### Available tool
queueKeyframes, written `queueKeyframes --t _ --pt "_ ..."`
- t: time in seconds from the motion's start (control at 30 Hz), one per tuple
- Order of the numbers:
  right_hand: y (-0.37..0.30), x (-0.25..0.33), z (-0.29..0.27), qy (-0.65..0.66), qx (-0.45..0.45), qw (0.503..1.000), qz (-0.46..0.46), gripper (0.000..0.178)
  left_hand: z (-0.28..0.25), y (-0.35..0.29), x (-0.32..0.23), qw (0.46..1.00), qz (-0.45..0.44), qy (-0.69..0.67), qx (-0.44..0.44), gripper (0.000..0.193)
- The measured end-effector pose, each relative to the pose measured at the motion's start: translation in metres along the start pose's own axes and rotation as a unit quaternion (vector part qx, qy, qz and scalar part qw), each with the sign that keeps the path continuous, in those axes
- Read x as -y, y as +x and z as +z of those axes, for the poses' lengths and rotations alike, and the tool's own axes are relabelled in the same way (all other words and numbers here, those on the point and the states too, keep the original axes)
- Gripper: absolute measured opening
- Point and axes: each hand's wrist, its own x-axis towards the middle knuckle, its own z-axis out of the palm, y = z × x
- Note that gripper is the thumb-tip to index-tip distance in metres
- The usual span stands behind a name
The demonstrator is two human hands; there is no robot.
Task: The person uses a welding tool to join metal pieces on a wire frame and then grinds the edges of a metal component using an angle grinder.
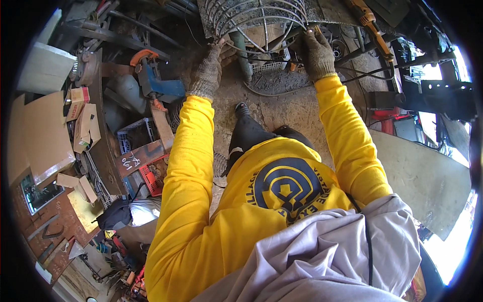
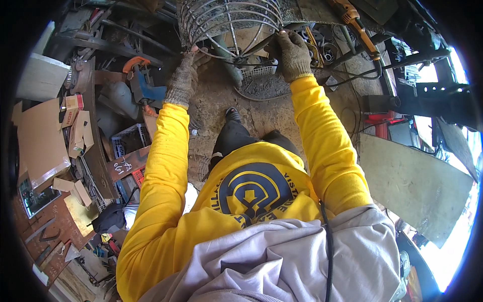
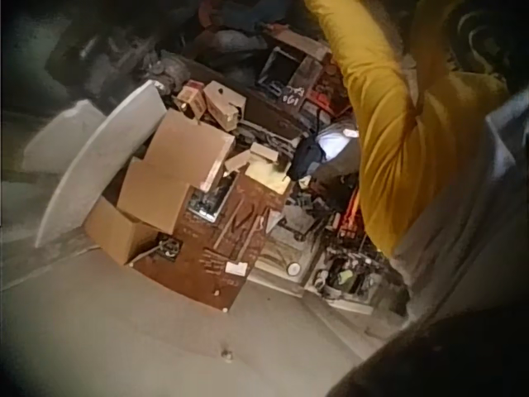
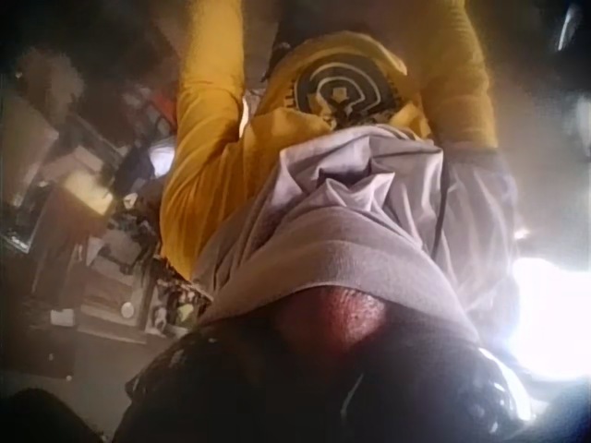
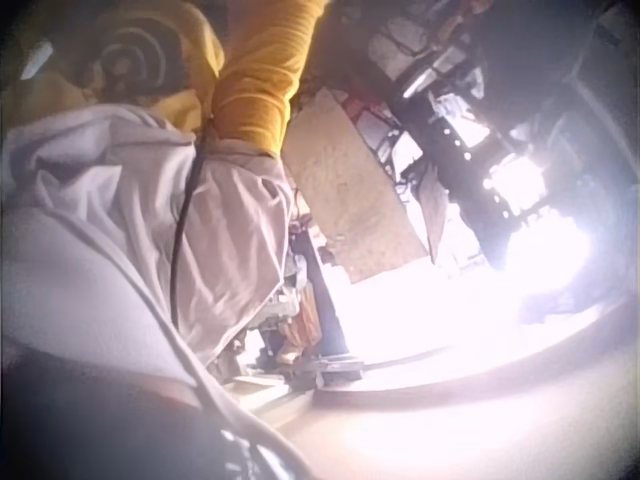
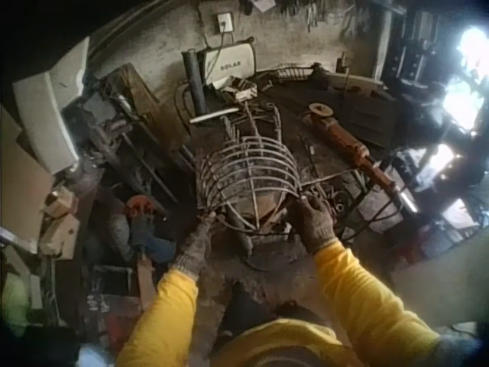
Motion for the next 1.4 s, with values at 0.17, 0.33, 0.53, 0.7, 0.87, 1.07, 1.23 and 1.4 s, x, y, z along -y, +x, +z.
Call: queueKeyframes --t 0.17,0.33,0.53,0.7,0.87,1.07,1.23,1.4 --pt "-0.001 0.005 0.001 -0.022 -0.016 1.000 0.008 0.030 -0.001 0.004 0.005 0.999 -0.022 -0.047 0.009 0.032" --pt "-0.003 0.008 -0.003 -0.049 -0.020 0.998 -0.015 0.030 0.029 -0.023 -0.019 0.981 0.026 0.181 -0.057 0.032" --pt "-0.005 0.010 -0.001 -0.047 -0.009 0.999 -0.013 0.028 -0.016 0.011 0.019 0.966 0.082 0.239 -0.058 0.035" --pt "-0.009 0.017 0.002 -0.053 -0.021 0.998 0.000 0.026 -0.020 0.022 0.025 0.990 0.051 0.131 -0.008 0.036" --pt "-0.009 0.014 0.006 -0.080 -0.006 0.997 0.007 0.026 -0.058 0.039 0.043 0.979 0.067 0.193 -0.026 0.039" --pt "-0.006 0.012 -0.003 -0.091 -0.016 0.996 0.000 0.030 -0.005 0.005 0.009 0.961 0.037 0.267 -0.066 0.047" --pt "-0.003 0.009 -0.014 -0.138 -0.018 0.990 0.012 0.030 0.006 -0.005 -0.005 0.876 0.063 0.470 -0.092 0.047" --pt "-0.014 0.010 -0.007 -0.025 -0.006 1.000 0.011 0.030 -0.032 0.022 0.030 0.994 0.065 0.059 0.059 0.046"
